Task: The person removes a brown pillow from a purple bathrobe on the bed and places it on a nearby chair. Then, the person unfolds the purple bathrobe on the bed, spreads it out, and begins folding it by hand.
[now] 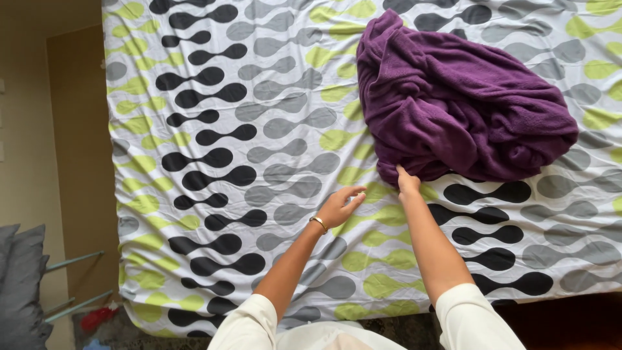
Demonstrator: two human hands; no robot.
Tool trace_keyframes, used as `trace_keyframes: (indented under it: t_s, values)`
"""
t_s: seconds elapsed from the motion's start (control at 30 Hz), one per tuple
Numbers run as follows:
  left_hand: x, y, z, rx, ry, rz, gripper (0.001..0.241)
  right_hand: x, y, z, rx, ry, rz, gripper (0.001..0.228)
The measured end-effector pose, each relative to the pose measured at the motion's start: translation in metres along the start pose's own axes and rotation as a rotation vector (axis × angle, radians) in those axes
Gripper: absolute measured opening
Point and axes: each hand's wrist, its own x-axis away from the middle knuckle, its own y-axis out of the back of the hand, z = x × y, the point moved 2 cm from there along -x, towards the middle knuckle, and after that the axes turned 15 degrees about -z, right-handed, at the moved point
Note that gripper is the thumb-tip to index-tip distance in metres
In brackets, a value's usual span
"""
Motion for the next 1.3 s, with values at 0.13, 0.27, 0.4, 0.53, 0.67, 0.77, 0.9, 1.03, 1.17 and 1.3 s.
trace_keyframes:
  t_s: [0.13, 0.27, 0.4, 0.53, 0.67, 0.77, 0.9, 1.03, 1.17, 1.3]
  values:
    - [0.008, 0.010, 0.011, -0.013, 0.052, -0.006, 0.041, -0.034, -0.013, -0.017, 0.155, 0.111, -0.109, 0.064]
    - [0.007, 0.011, 0.030, 0.060, 0.147, -0.026, 0.041, 0.021, 0.000, 0.014, 0.239, 0.262, -0.107, 0.057]
    - [0.005, 0.020, 0.046, 0.105, 0.192, -0.088, 0.041, 0.095, 0.008, 0.035, 0.116, 0.344, -0.007, 0.035]
    - [0.009, 0.036, 0.055, 0.136, 0.194, -0.175, 0.040, 0.157, 0.022, 0.042, 0.032, 0.377, 0.047, 0.028]
    - [0.011, 0.036, 0.113, 0.128, 0.426, -0.201, 0.060, 0.218, 0.037, 0.033, 0.015, 0.414, 0.159, 0.029]
    - [0.024, 0.047, 0.121, 0.193, 0.575, -0.180, 0.085, 0.269, 0.039, 0.020, 0.026, 0.451, 0.255, 0.033]
    - [0.060, 0.080, 0.061, 0.309, 0.561, -0.246, 0.084, 0.348, 0.050, -0.003, 0.083, 0.477, 0.377, 0.038]
    - [0.091, 0.096, 0.116, 0.176, 0.611, -0.421, 0.063, 0.409, 0.049, -0.031, 0.103, 0.440, 0.454, 0.029]
    - [0.135, 0.140, 0.132, 0.115, 0.553, -0.516, 0.048, 0.466, 0.042, -0.054, 0.164, 0.487, 0.502, 0.035]
    - [0.194, 0.201, 0.137, 0.040, 0.563, -0.599, 0.047, 0.541, 0.036, -0.078, 0.233, 0.480, 0.621, 0.042]
